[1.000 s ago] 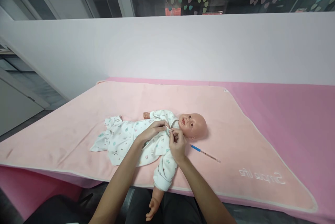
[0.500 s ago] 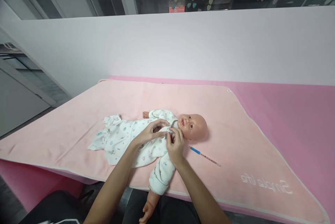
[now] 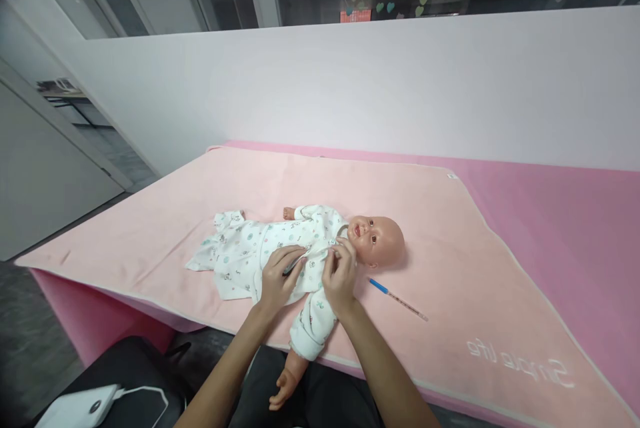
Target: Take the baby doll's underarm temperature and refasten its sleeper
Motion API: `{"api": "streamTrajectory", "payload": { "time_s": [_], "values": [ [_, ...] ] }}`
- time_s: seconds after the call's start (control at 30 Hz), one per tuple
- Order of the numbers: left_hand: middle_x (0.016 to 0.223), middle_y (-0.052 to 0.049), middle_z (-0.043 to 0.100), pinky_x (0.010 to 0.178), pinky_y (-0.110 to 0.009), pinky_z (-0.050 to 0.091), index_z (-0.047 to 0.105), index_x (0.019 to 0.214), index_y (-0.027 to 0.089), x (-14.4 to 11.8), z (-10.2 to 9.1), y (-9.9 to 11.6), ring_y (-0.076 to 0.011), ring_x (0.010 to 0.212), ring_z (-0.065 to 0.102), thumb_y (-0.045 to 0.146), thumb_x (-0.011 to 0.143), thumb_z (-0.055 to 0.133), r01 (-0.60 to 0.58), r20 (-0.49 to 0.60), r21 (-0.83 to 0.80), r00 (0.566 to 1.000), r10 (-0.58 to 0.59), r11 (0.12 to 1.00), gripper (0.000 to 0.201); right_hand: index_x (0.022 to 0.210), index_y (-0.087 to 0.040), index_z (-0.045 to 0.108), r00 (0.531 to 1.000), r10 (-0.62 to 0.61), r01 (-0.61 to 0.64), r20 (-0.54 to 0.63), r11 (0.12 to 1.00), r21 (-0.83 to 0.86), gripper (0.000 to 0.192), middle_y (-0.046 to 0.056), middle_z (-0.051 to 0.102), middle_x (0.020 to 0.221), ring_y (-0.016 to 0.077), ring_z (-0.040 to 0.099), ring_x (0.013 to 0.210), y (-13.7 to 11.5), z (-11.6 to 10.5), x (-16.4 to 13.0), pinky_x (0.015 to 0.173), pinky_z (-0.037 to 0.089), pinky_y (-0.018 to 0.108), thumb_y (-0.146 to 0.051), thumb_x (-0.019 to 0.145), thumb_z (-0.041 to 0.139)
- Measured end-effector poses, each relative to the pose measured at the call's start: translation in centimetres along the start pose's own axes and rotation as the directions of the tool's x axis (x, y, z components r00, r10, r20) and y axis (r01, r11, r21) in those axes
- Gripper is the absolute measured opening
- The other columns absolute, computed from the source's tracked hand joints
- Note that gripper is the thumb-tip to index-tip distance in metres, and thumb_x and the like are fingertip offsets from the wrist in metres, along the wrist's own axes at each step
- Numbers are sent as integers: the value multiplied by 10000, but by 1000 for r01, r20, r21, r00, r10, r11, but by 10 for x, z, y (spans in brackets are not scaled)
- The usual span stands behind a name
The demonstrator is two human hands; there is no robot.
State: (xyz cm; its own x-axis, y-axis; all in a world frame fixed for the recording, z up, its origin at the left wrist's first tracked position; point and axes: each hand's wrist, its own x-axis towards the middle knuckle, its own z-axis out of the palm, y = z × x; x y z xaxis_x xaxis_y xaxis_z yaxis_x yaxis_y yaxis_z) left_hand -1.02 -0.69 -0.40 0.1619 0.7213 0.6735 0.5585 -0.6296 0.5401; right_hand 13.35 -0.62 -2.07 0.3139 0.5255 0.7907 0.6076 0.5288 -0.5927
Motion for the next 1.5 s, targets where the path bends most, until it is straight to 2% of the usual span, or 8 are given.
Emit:
{"api": "streamTrajectory", "payload": {
  "time_s": [0.1, 0.17, 0.4, 0.53, 0.73, 0.93, 1.17, 1.5],
  "values": [
    [1015, -62, 635, 877, -351, 443, 632, 1018, 211, 0, 2, 0, -179, 979, 565, 239, 863, 496, 8, -4, 17, 1000, -8, 1000, 207, 1085, -187, 547, 968, -180, 193, 177, 979, -62, 238, 121, 597, 1100, 167, 630, 866, -6, -1, -1, 618, 518, 244, -164, 861, 471],
    [1014, -64, 634, 877, -354, 443, 639, 1003, 209, 1, 2, 1, -181, 976, 566, 248, 865, 493, 8, -10, 34, 1000, -8, 999, 204, 1094, -192, 565, 949, -210, 235, 234, 969, -83, 254, 98, 627, 1065, 177, 626, 937, -9, 0, 0, 688, 529, 251, -168, 865, 459],
    [1001, -56, 642, 878, -350, 421, 647, 986, 223, -2, 3, 2, -185, 977, 567, 220, 849, 508, -12, -69, 120, 997, 20, 993, 196, 898, -185, 589, 965, -102, 122, 244, 990, -71, 136, 67, 612, 866, 142, 613, 768, -12, 0, 2, 622, 498, 236, -181, 868, 457],
    [939, -44, 659, 862, -350, 407, 655, 940, 228, -5, 3, 3, -183, 927, 574, 175, 823, 519, -42, -124, 177, 990, 64, 983, 188, 913, -181, 557, 964, -135, 143, 227, 990, -15, 125, 71, 603, 886, 138, 601, 781, -11, -1, 2, 637, 489, 235, -151, 873, 443],
    [995, -49, 643, 882, -364, 367, 651, 914, 220, -3, 0, 9, -197, 960, 546, 196, 803, 536, -35, -73, 227, 996, 53, 973, 161, 969, -183, 527, 959, -209, 200, 192, 978, 64, 148, 72, 618, 899, 150, 606, 848, -7, 0, 0, 691, 501, 254, -121, 867, 439],
    [859, -45, 636, 843, -354, 352, 599, 884, 177, 2, 3, 14, -187, 857, 531, 260, 811, 555, -14, -33, 287, 999, 25, 958, 119, 901, -178, 554, 972, -103, 107, 211, 994, -6, 115, 48, 613, 814, 136, 586, 736, -8, 0, 1, 634, 469, 236, -139, 864, 452],
    [916, -60, 609, 837, -356, 347, 603, 999, 189, 3, 6, 15, -198, 885, 508, 291, 850, 505, -28, 29, 380, 999, 18, 924, 205, 925, -176, 609, 970, -65, 79, 234, 995, -53, 174, 45, 621, 856, 122, 592, 754, -9, 1, 1, 637, 465, 218, -153, 869, 447],
    [911, -28, 604, 870, -365, 326, 622, 908, 227, 2, 5, 14, -180, 890, 507, 288, 851, 519, 61, 4, 269, 998, -65, 961, 132, 931, -186, 632, 966, -83, 97, 245, 994, -49, 190, 47, 606, 847, 118, 596, 763, -9, 0, 3, 662, 473, 214, -159, 874, 453]
  ]
}}
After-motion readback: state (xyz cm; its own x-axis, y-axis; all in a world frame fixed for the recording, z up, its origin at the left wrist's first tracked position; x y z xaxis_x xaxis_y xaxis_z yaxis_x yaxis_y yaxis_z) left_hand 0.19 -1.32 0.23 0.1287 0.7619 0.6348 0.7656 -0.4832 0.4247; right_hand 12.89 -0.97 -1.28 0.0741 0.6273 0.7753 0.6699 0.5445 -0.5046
